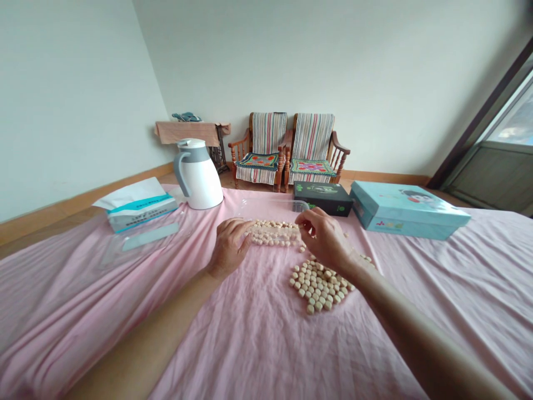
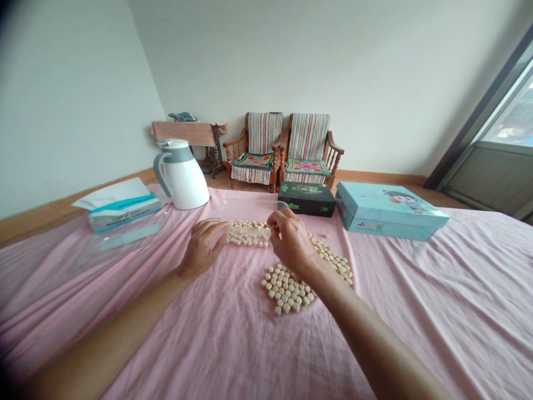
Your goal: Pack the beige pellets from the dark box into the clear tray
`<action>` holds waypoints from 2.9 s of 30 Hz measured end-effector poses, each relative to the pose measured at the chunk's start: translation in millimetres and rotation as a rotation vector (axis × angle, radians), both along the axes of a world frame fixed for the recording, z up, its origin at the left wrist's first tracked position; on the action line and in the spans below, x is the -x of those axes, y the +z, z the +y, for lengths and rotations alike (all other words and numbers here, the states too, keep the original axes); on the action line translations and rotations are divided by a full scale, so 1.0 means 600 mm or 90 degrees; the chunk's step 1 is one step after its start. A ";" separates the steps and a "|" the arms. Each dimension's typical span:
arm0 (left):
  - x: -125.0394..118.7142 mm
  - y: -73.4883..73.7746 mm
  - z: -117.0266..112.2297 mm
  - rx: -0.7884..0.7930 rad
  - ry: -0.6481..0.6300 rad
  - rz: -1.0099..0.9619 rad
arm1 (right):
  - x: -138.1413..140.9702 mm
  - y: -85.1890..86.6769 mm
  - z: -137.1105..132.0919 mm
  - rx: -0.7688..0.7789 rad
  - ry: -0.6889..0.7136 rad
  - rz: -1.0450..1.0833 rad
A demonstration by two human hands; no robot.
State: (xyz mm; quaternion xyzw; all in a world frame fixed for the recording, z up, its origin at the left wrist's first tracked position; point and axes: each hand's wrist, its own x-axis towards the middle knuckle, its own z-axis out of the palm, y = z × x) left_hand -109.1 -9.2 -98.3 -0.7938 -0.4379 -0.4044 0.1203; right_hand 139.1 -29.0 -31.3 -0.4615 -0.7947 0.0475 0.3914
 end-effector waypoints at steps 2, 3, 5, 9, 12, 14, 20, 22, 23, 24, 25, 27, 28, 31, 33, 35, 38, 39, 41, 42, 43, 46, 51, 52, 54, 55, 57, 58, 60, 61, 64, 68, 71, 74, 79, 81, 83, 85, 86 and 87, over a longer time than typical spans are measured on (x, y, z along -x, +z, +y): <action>0.000 0.000 0.000 0.001 0.000 -0.001 | -0.003 -0.002 0.007 -0.004 -0.017 0.048; 0.000 -0.001 0.000 0.002 0.000 -0.002 | -0.003 -0.003 0.008 -0.002 -0.018 0.071; 0.000 -0.001 0.001 0.001 0.001 -0.003 | -0.003 -0.003 0.008 -0.002 -0.017 0.103; 0.000 -0.002 0.001 -0.005 0.001 -0.001 | -0.001 0.001 0.005 -0.033 -0.026 0.119; 0.000 -0.001 0.000 -0.003 0.000 -0.002 | -0.002 0.002 0.004 -0.041 -0.020 0.115; 0.000 -0.001 0.000 0.002 0.000 -0.003 | -0.002 0.003 0.003 -0.038 -0.018 0.110; 0.001 -0.003 0.001 0.004 0.004 0.001 | -0.009 -0.004 -0.030 0.006 0.024 0.024; 0.002 -0.003 0.002 0.000 0.001 0.000 | -0.016 -0.016 -0.045 0.030 0.053 -0.033; 0.002 -0.004 0.002 -0.002 -0.002 0.000 | -0.020 -0.024 -0.051 0.044 0.063 -0.058; 0.002 -0.004 0.002 -0.003 -0.004 0.001 | -0.025 -0.031 -0.055 0.061 0.068 -0.083; 0.002 -0.004 0.002 -0.005 -0.006 0.001 | -0.031 -0.038 -0.058 0.077 0.065 -0.105; 0.002 -0.004 0.002 -0.009 -0.007 0.000 | -0.044 -0.047 -0.060 0.112 0.049 -0.150; 0.002 -0.003 0.002 -0.010 -0.007 0.000 | -0.051 -0.049 -0.060 0.129 0.035 -0.174; 0.002 -0.002 0.001 -0.011 -0.004 -0.002 | -0.070 -0.049 -0.056 0.161 -0.013 -0.237; 0.002 -0.001 0.001 -0.007 -0.003 0.000 | -0.079 -0.047 -0.056 0.177 -0.028 -0.265; 0.001 0.000 0.001 -0.004 -0.004 0.002 | -0.082 -0.048 -0.057 0.194 -0.032 -0.283; 0.001 0.002 0.001 -0.007 0.001 0.004 | -0.077 -0.053 -0.061 0.204 -0.033 -0.300; 0.000 0.002 0.001 -0.008 0.002 0.004 | -0.074 -0.056 -0.063 0.203 -0.034 -0.305; 0.001 0.002 0.001 -0.009 0.004 0.004 | -0.066 -0.060 -0.065 0.202 -0.043 -0.313; 0.001 0.002 0.001 -0.008 0.003 0.004 | -0.064 -0.062 -0.066 0.201 -0.050 -0.314; 0.001 0.001 0.002 -0.007 0.001 0.004 | -0.062 -0.063 -0.066 0.197 -0.054 -0.313; 0.002 0.000 0.002 -0.008 -0.002 0.002 | -0.064 -0.065 -0.065 0.166 -0.044 -0.276; 0.001 -0.001 0.002 -0.008 -0.002 0.003 | -0.064 -0.040 -0.045 0.090 -0.021 -0.086; 0.001 -0.001 0.002 -0.009 -0.003 0.003 | -0.059 -0.030 -0.038 0.066 -0.016 -0.057; 0.002 -0.001 0.002 -0.011 -0.003 0.004 | -0.044 -0.009 -0.022 0.018 -0.009 -0.017; 0.002 -0.002 0.002 -0.011 -0.001 0.006 | -0.036 0.002 -0.014 -0.002 -0.008 -0.002; 0.004 -0.003 0.002 -0.009 0.003 0.010 | -0.021 0.018 -0.001 -0.024 -0.005 0.030; 0.004 -0.004 0.003 -0.007 0.003 0.011 | -0.016 0.023 0.003 -0.028 -0.005 0.046; 0.005 -0.005 0.003 -0.003 0.002 0.013 | -0.014 0.026 0.005 -0.029 -0.010 0.073; 0.005 -0.005 0.004 -0.003 0.000 0.013 | -0.018 0.023 0.003 -0.028 -0.017 0.081; 0.004 -0.006 0.004 -0.006 -0.002 0.010 | -0.040 0.006 -0.009 0.022 -0.031 0.041; 0.001 -0.003 0.002 -0.012 -0.003 0.002 | -0.081 -0.019 -0.027 0.169 0.007 -0.146; 0.000 -0.001 0.001 -0.015 -0.004 0.002 | -0.099 -0.033 -0.037 0.236 0.048 -0.262; 0.000 -0.001 0.002 -0.016 -0.003 0.007 | -0.098 -0.041 -0.045 0.248 0.048 -0.316; 0.001 -0.001 0.003 -0.019 -0.001 0.009 | -0.083 -0.043 -0.050 0.247 0.012 -0.348; 0.000 -0.001 0.003 -0.019 -0.002 0.007 | -0.080 -0.039 -0.044 0.226 0.009 -0.321; 0.000 -0.001 0.002 -0.019 -0.004 0.005 | -0.073 -0.028 -0.033 0.188 0.024 -0.258; 0.000 -0.001 0.002 -0.016 -0.005 0.005 | -0.061 -0.012 -0.019 0.141 0.040 -0.168; 0.001 -0.001 0.003 -0.014 -0.004 0.006 | -0.052 -0.003 -0.012 0.116 0.039 -0.120; 0.001 -0.002 0.003 -0.012 -0.003 0.007 | -0.044 0.006 -0.005 0.089 0.033 -0.076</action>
